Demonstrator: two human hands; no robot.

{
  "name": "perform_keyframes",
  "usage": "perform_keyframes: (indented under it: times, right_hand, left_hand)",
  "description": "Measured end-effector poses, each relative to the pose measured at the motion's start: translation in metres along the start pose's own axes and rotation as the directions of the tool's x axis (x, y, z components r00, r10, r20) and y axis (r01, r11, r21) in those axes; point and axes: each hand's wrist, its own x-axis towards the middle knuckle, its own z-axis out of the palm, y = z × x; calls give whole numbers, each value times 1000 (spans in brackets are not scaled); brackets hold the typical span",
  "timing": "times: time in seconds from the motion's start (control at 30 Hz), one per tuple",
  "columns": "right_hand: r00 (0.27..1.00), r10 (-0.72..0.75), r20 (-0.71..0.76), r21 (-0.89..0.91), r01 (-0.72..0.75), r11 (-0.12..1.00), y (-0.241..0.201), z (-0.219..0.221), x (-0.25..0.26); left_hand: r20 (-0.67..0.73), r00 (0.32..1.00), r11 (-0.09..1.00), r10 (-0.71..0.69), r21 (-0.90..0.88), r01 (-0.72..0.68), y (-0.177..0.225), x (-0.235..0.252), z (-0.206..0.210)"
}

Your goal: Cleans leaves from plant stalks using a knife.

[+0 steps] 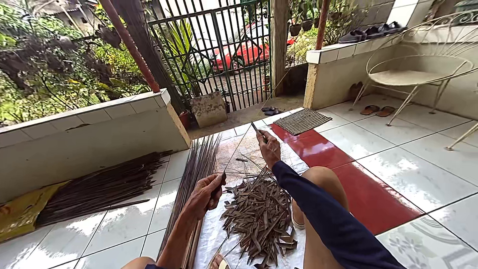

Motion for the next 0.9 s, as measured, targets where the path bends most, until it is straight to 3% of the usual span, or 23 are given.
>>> perform_keyframes:
  times: [0.23,0.43,0.53,0.73,0.9]
  right_hand:
    - [950,-41,310,47,28,999,-9,12,-35]
    - [773,-239,588,243,114,963,-14,35,-67]
    - [748,-274,605,318,89,944,-20,35,-74]
    - [795,-247,554,312,77,947,-13,32,-69]
    - [853,-254,455,333,102,937,-15,36,-71]
  left_hand:
    - [-124,982,988,140,80,-131,4,14,7]
    - [-310,938,969,157,-135,-207,8,36,10]
    - [-355,923,953,148,-199,-229,12,40,15]
    - [-359,917,953,173,-173,-248,9,48,22]
    - [-262,962,967,80,-216,-139,1,46,28]
